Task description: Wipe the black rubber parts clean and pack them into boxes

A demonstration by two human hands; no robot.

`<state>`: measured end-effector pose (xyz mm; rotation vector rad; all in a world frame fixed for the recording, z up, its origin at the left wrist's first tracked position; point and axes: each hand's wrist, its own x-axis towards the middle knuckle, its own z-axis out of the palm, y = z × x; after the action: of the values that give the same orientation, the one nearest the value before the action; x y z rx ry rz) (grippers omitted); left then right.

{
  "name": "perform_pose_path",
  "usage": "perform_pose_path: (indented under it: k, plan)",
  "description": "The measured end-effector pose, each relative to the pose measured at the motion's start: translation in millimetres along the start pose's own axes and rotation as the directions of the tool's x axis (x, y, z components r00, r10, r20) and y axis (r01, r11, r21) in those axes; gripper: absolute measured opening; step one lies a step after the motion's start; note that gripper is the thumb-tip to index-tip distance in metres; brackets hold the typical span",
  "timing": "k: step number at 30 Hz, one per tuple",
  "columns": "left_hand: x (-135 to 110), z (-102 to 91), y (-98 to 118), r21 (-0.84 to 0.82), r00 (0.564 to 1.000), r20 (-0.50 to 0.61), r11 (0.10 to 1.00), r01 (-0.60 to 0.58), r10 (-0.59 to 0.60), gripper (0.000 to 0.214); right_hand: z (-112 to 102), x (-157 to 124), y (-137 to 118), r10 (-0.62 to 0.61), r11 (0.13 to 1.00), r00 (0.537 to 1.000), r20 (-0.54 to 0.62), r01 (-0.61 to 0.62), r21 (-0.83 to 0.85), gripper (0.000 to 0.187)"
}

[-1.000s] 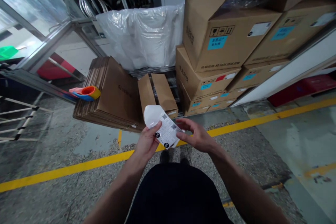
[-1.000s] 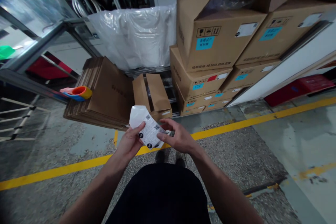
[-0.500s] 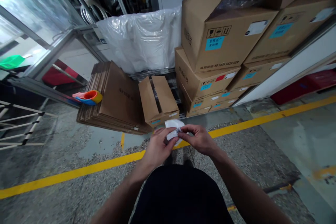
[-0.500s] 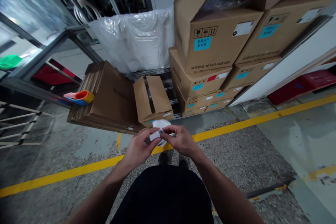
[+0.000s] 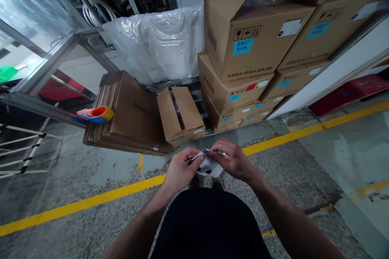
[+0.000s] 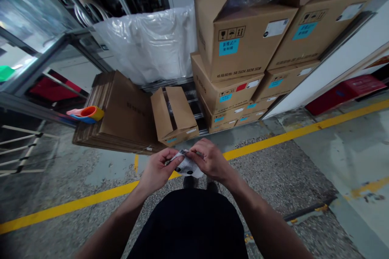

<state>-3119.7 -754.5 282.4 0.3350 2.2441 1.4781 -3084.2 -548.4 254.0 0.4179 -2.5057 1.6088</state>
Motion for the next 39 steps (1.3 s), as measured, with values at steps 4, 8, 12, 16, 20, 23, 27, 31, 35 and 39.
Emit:
perform_pose_path:
  k: [4,8,12,16,20,23,27,31,35,39]
  plan:
    - [-0.2,-1.1,-2.2,0.040,1.000,0.028,0.999,0.012,-0.013,0.029,4.4,-1.9,4.2,-0.029,0.994,0.999,-0.015,0.027,-0.104,0.031]
    - [-0.4,-2.1,-4.9,0.169,0.996,0.090,0.985,-0.034,0.019,0.030,2.7,-0.8,4.4,0.013,1.000,0.998,-0.061,-0.011,0.025,0.019]
    - [0.7,1.8,-11.4,0.175,0.979,0.199,0.985,0.009,-0.044,0.037,3.5,-2.7,5.4,-0.051,0.995,0.997,-0.058,0.055,0.081,0.007]
    - [2.6,15.1,-23.4,0.008,0.953,0.284,0.994,0.111,-0.109,0.052,13.8,-16.6,12.6,0.062,0.989,0.985,-0.163,-0.038,0.144,0.008]
    - [4.9,31.8,-33.6,-0.220,0.952,0.291,0.963,0.158,-0.089,0.045,20.4,-37.3,20.8,0.293,0.945,0.935,-0.198,-0.252,0.208,0.014]
    - [4.5,43.6,-41.3,-0.487,0.922,0.352,0.809,0.329,-0.163,0.045,16.4,-49.3,28.5,0.392,0.914,0.876,-0.281,-0.337,0.226,0.017]
    - [-0.2,59.5,-49.9,-0.559,0.820,0.535,0.643,0.524,-0.203,0.050,8.2,-60.3,45.9,0.496,0.868,0.761,-0.418,-0.417,0.271,0.024]
    - [-1.3,72.5,-56.2,-0.418,0.753,0.601,0.697,0.583,-0.269,0.041,4.3,-69.9,66.5,0.561,0.827,0.650,-0.512,-0.462,0.319,0.027]
    - [2.4,78.0,-82.0,-0.387,0.772,0.565,0.732,0.560,-0.292,0.064,-2.3,-73.7,87.0,0.585,0.810,0.549,-0.597,-0.427,0.401,0.029]
    - [9.6,76.5,-156.8,-0.106,0.756,0.496,0.834,0.542,-0.428,0.051,-4.9,-71.1,124.6,0.549,0.828,0.455,-0.701,-0.414,0.379,0.031]
